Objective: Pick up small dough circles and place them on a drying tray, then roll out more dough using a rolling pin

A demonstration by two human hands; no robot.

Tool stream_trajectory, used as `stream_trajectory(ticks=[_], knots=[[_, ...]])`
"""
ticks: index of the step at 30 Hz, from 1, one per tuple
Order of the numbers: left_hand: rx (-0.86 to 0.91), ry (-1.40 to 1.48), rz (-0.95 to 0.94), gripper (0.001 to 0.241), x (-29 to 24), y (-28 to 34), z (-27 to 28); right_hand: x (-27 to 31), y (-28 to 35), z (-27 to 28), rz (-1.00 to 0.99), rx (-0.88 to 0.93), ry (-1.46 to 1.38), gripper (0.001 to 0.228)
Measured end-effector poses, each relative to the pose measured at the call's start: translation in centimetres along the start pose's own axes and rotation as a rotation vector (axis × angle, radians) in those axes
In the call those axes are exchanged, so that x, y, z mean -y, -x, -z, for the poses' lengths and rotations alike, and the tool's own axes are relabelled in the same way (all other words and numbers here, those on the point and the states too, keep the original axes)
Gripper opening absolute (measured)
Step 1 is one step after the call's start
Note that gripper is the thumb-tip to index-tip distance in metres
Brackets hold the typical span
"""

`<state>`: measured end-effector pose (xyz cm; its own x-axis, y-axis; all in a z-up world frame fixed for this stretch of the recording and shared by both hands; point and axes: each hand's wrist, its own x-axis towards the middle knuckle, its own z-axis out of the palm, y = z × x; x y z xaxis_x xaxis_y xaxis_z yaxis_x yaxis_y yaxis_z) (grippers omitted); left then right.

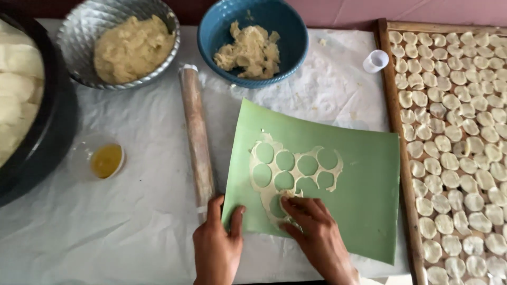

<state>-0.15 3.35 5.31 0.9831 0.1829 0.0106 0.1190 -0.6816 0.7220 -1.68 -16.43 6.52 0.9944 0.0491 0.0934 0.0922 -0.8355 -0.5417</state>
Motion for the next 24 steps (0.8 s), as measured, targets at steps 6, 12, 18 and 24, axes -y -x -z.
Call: stream_trajectory(ticks=[6,12,18,24], knots=[[0.080,0.378,0.113,0.020,1.5,1.9,-1.5,1.0,-0.2,-1.1,-0.126,-0.186,-0.148,0.030],[0.077,0.267,-0.041,0.020,4.9,2.7,-4.6,-0.7,-0.7,0.1,-0.251,-0.368,-0.025,0.022],[0.001,0.279,-0.040,0.018,4.9,2.8,-5.4,-4.7,-4.3,3.0,-0.189,-0.411,0.294,0.044],[0.048,0.252,0.005,0.021,5.1,3.0,-5.6,-5.0,-5.7,0.8,-0.105,-0.245,0.310,0.043]])
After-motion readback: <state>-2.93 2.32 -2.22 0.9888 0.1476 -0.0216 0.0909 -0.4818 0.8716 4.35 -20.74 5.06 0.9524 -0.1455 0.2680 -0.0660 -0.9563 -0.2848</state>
